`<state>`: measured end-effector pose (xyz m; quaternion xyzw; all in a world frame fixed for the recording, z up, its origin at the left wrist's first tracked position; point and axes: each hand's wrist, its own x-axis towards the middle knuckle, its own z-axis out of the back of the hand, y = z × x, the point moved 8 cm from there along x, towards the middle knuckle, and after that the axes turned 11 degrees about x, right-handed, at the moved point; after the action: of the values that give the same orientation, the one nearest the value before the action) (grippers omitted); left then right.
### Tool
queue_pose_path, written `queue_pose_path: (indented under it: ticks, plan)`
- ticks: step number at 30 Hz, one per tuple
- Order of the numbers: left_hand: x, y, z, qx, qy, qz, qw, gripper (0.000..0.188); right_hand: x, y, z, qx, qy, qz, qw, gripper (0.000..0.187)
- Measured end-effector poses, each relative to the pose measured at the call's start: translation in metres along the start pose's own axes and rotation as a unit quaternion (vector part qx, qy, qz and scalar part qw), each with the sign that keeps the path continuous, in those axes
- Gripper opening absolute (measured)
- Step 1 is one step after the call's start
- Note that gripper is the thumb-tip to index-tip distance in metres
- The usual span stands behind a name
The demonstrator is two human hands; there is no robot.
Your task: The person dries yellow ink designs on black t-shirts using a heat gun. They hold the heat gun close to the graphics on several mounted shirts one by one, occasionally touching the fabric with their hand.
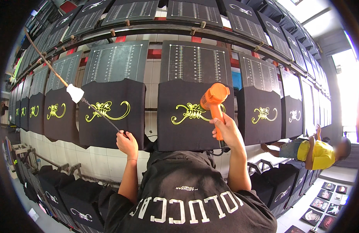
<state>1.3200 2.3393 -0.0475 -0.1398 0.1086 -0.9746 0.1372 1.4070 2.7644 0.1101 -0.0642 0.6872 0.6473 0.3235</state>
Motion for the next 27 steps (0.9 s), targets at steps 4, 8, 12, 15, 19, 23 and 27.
queue_pose_path:
  ticks: [4,8,12,15,19,23,27]
  plan:
    - [0.0,-0.001,-0.001,-0.004,-0.011,-0.01,1.0,0.019,-0.004,0.001,0.001,-0.015,-0.015,0.002,1.0,0.041]
    - [0.0,0.002,-0.001,-0.008,-0.009,-0.003,1.0,0.019,-0.007,-0.002,-0.002,0.024,0.006,-0.005,1.0,0.038]
    - [0.001,0.002,-0.002,-0.007,-0.02,-0.007,1.0,0.018,-0.011,-0.01,0.008,-0.019,-0.014,-0.022,0.999,0.041]
    - [0.0,-0.001,-0.001,-0.002,-0.016,-0.009,1.0,0.017,-0.015,-0.012,0.009,-0.017,-0.021,-0.025,0.999,0.042]
    - [0.0,0.0,-0.001,0.009,-0.015,-0.007,1.0,0.018,-0.016,-0.01,-0.005,0.02,0.022,-0.022,0.999,0.041]
    - [0.001,0.0,-0.001,0.0,-0.021,-0.012,1.0,0.017,-0.013,-0.003,-0.027,0.025,0.042,-0.014,0.999,0.044]
    - [0.0,0.001,-0.001,-0.001,-0.021,-0.009,1.0,0.017,-0.02,-0.001,-0.04,-0.031,0.072,-0.057,0.995,0.048]
